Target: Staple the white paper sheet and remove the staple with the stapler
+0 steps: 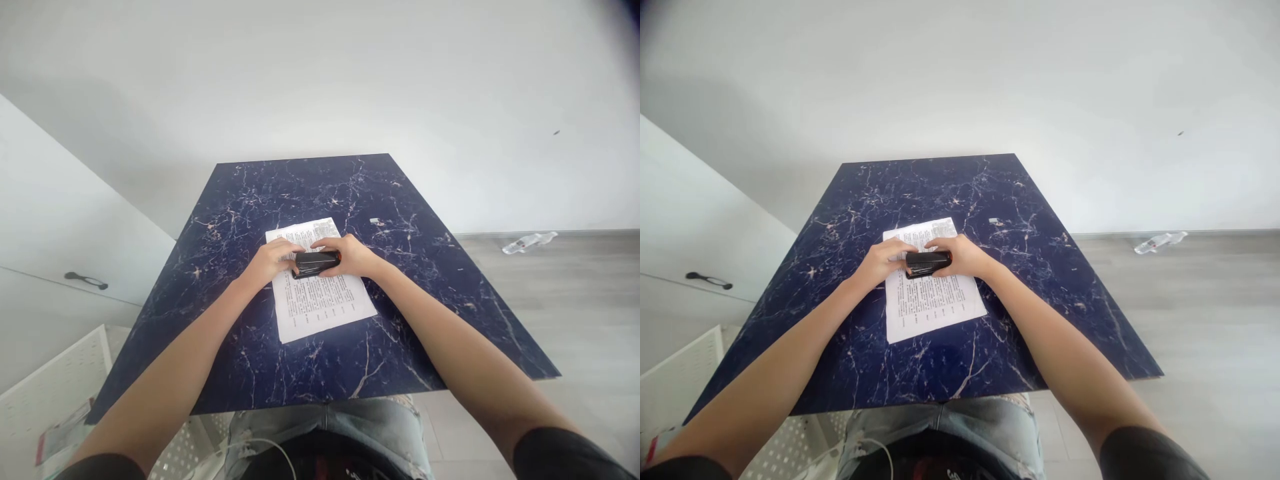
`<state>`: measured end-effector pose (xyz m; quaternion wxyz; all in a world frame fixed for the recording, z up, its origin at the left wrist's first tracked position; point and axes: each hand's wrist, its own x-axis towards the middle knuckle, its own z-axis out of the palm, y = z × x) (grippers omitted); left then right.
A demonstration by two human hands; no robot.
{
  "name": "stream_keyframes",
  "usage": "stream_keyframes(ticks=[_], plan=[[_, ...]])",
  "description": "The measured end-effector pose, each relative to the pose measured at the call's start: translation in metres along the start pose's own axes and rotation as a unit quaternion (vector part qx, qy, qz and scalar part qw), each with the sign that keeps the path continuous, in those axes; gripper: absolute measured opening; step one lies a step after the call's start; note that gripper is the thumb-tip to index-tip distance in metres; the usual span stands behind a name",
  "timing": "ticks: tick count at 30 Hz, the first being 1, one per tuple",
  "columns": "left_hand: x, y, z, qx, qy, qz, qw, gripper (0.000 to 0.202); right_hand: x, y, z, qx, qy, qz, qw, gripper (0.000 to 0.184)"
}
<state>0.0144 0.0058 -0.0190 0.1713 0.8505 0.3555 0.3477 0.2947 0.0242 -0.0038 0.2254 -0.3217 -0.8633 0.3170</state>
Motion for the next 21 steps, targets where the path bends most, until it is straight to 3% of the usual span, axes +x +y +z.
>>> stream_keyframes(ticks=[3,6,8,11,13,16,19,21], plan=[[0.001,0.002,-0.006,-0.003,-0.017,-0.004,1.000,0.014,-0.001,-0.007,0.003,-0.016,0.009,-0.009,1.000,0.061],[0.002,0.001,-0.014,-0.032,-0.033,-0.055,0.997,0.020,-0.002,-0.020,0.012,-0.047,0.020,-0.019,0.998,0.056],[0.001,-0.001,-0.016,-0.011,-0.002,-0.102,0.995,0.023,-0.002,-0.029,0.018,-0.077,0.035,-0.014,0.996,0.048],[-0.002,-0.006,-0.012,0.114,0.044,-0.169,0.978,0.038,-0.004,-0.038,0.018,-0.092,0.068,0.006,0.993,0.037],[-0.003,-0.010,-0.009,0.173,0.010,-0.196,0.965,0.049,-0.007,-0.042,0.006,-0.081,0.078,0.024,0.993,0.033],[-0.006,-0.015,-0.012,0.164,-0.048,-0.190,0.967,0.052,-0.016,-0.045,-0.027,-0.084,0.102,0.087,0.987,0.025],[-0.008,-0.012,-0.021,0.092,-0.042,-0.164,0.981,0.048,-0.029,-0.040,-0.063,-0.115,0.121,0.156,0.973,0.023],[-0.008,-0.008,-0.026,0.043,-0.027,-0.149,0.987,0.044,-0.038,-0.031,-0.079,-0.136,0.103,0.166,0.971,0.025]])
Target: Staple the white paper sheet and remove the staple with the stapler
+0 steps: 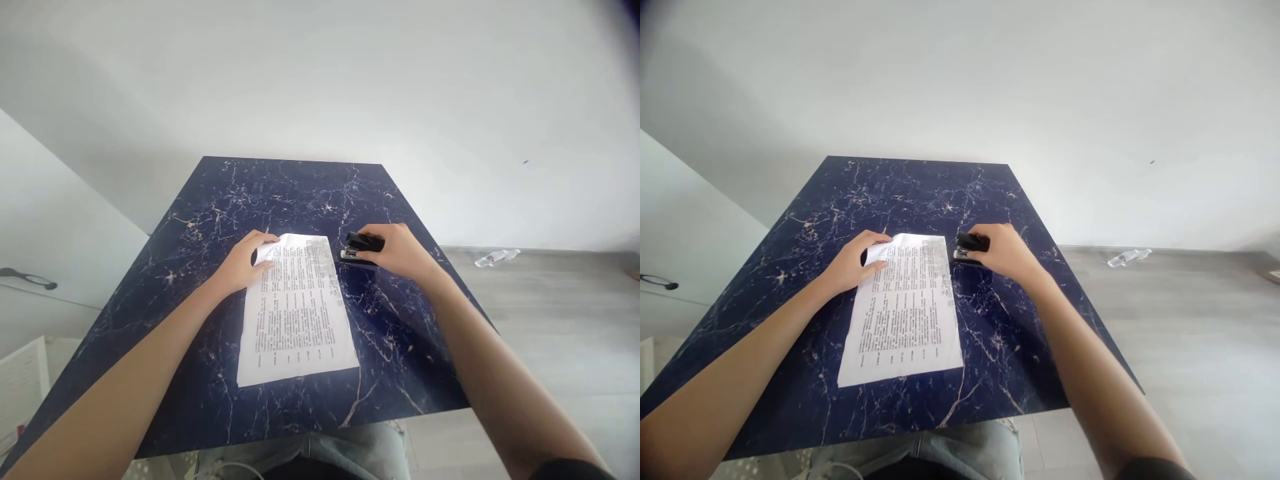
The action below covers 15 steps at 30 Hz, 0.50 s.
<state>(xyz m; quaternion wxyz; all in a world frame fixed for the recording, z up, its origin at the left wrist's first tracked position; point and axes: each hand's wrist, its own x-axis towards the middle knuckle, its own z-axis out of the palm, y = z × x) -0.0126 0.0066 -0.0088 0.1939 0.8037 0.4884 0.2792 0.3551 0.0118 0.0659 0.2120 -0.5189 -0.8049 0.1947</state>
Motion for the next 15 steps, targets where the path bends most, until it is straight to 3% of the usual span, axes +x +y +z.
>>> stream_keyframes(ticks=[3,7,11,15], plan=[[0.000,0.006,-0.002,-0.049,0.019,0.016,0.998,0.043,-0.002,0.020,-0.007,-0.009,-0.016,-0.015,1.000,0.029],[0.002,0.011,0.000,-0.103,0.002,-0.023,0.994,0.048,-0.007,0.035,-0.002,-0.002,-0.030,-0.015,0.999,0.032],[0.002,0.017,0.006,-0.107,-0.017,-0.064,0.992,0.024,-0.012,0.040,0.007,-0.003,-0.058,-0.033,0.998,0.025],[-0.002,0.029,0.012,-0.114,0.027,-0.099,0.988,0.025,-0.012,0.037,0.018,0.023,-0.040,-0.055,0.997,0.023]])
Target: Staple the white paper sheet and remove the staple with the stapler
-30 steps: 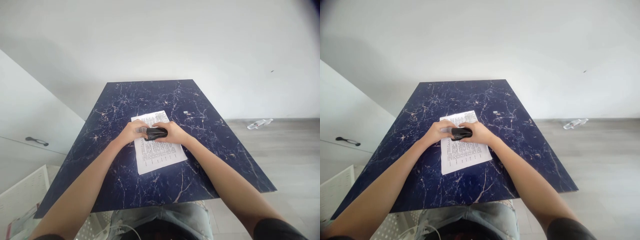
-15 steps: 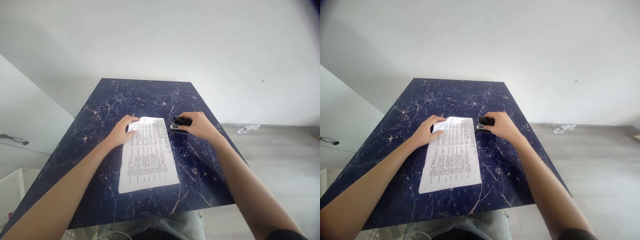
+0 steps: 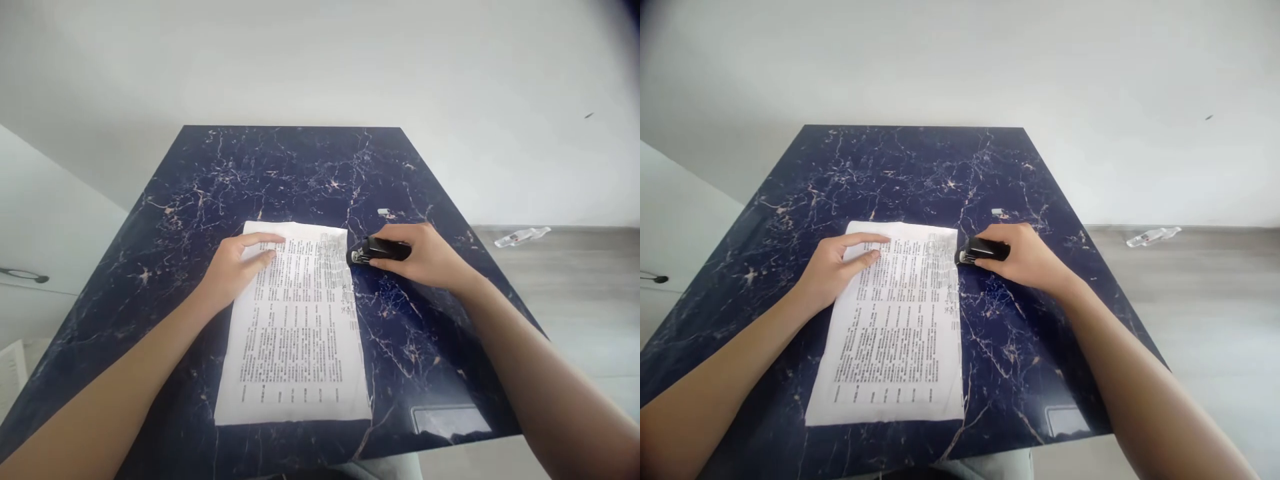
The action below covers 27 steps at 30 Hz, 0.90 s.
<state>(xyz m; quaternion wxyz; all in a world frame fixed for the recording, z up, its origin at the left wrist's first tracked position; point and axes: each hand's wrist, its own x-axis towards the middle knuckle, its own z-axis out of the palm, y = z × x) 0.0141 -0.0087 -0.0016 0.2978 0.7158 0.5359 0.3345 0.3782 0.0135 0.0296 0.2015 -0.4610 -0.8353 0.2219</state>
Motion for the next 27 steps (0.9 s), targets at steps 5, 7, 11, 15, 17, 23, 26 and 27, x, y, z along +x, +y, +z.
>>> stream_keyframes(ticks=[5,7,11,15,17,23,26,27], plan=[[-0.004,0.004,0.002,-0.010,0.046,0.000,0.999,0.022,0.002,0.001,0.005,0.009,0.001,-0.027,1.000,0.025],[-0.004,0.003,0.000,-0.013,0.073,0.005,0.997,0.021,0.002,0.004,0.004,0.002,0.000,-0.034,0.999,0.027],[-0.003,0.001,-0.002,-0.013,0.099,0.022,0.995,0.019,0.001,0.006,0.006,-0.001,0.013,-0.058,0.998,0.025],[-0.004,0.002,0.000,-0.003,0.088,0.026,0.996,0.020,0.001,0.000,0.014,0.025,-0.004,-0.104,0.994,0.030],[-0.004,0.003,0.001,0.006,0.085,0.026,0.996,0.021,0.000,-0.004,0.018,0.033,-0.007,-0.119,0.992,0.035],[-0.006,0.006,0.004,0.042,0.067,0.019,0.997,0.022,-0.003,-0.004,0.033,0.016,0.063,-0.095,0.993,0.044],[-0.007,0.008,0.006,0.046,0.060,0.016,0.997,0.022,-0.004,-0.003,0.041,0.003,0.102,-0.083,0.991,0.043],[-0.008,0.008,0.007,0.046,0.060,0.017,0.997,0.022,-0.005,-0.002,0.044,-0.002,0.110,-0.085,0.990,0.043]])
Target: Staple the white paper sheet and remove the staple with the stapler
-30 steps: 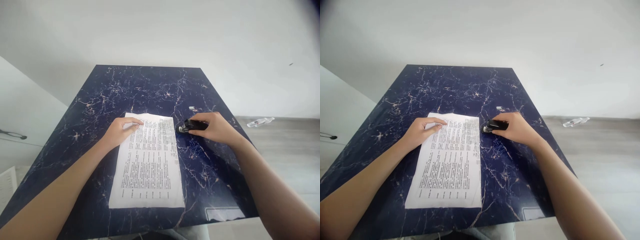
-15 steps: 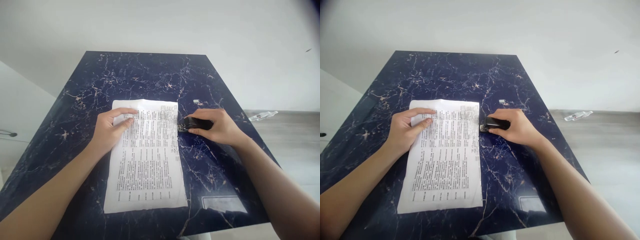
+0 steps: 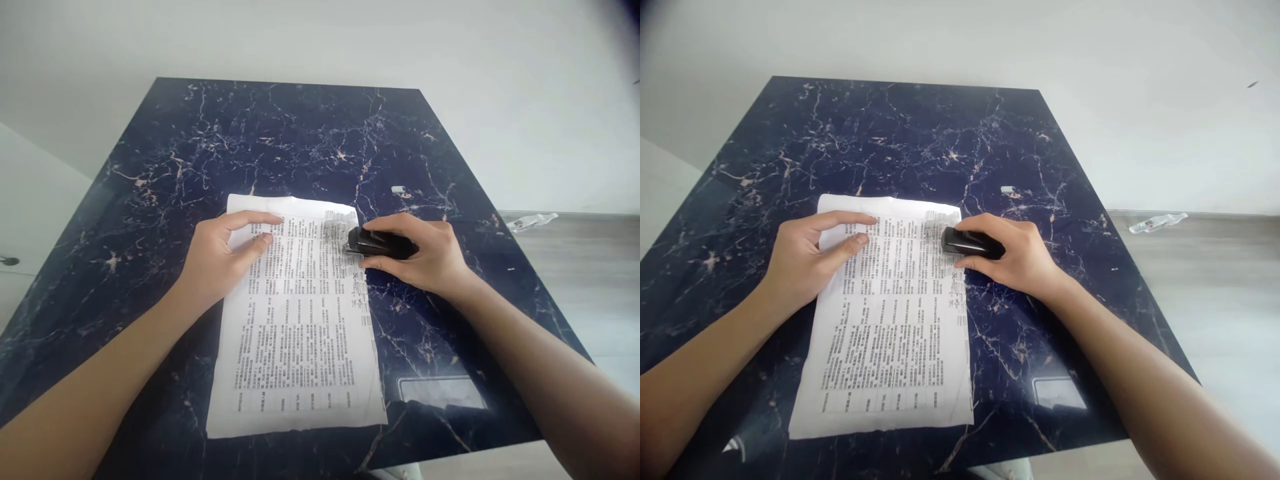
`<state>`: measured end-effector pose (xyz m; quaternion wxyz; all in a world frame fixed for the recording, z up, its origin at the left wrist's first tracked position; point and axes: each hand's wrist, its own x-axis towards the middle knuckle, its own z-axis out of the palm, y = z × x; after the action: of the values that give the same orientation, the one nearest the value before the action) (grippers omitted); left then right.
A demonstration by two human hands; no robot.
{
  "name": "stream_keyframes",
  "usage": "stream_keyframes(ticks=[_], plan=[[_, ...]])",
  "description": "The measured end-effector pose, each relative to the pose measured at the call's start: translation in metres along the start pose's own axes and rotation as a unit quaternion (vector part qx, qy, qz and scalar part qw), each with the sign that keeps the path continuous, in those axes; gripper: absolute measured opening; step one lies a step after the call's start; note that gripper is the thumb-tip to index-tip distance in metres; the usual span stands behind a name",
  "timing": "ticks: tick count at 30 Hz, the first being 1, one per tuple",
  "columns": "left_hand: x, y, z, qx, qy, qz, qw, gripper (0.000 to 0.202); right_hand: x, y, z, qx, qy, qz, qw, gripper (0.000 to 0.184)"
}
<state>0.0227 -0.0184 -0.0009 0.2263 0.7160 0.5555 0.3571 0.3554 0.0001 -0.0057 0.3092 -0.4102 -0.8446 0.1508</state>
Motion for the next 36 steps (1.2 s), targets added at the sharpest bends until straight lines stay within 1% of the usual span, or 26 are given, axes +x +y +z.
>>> stream_keyframes(ticks=[7,10,13,17,22,28,36], plan=[[-0.002,0.003,0.003,0.007,0.001,-0.007,1.000,0.022,-0.001,0.001,0.012,-0.010,0.027,-0.007,1.000,0.042],[-0.002,0.004,0.004,0.015,0.003,-0.008,1.000,0.022,0.000,0.000,0.014,-0.001,0.032,-0.023,0.999,0.041],[-0.002,0.004,0.004,0.019,0.006,-0.007,1.000,0.023,0.001,-0.003,0.014,0.012,0.033,-0.037,0.999,0.036],[-0.002,0.004,0.004,0.018,0.007,-0.009,1.000,0.023,0.003,-0.007,0.014,0.016,0.034,-0.037,0.999,0.028],[-0.002,0.005,0.005,0.015,0.005,-0.008,1.000,0.022,0.003,-0.008,0.015,0.024,0.022,-0.046,0.998,0.031],[-0.002,0.006,0.006,0.018,0.005,-0.016,1.000,0.022,0.004,-0.009,0.018,0.042,0.049,-0.087,0.994,0.036],[-0.001,0.007,0.006,0.017,0.006,-0.015,1.000,0.022,0.007,-0.014,0.019,-0.010,0.003,-0.078,0.997,0.031]])
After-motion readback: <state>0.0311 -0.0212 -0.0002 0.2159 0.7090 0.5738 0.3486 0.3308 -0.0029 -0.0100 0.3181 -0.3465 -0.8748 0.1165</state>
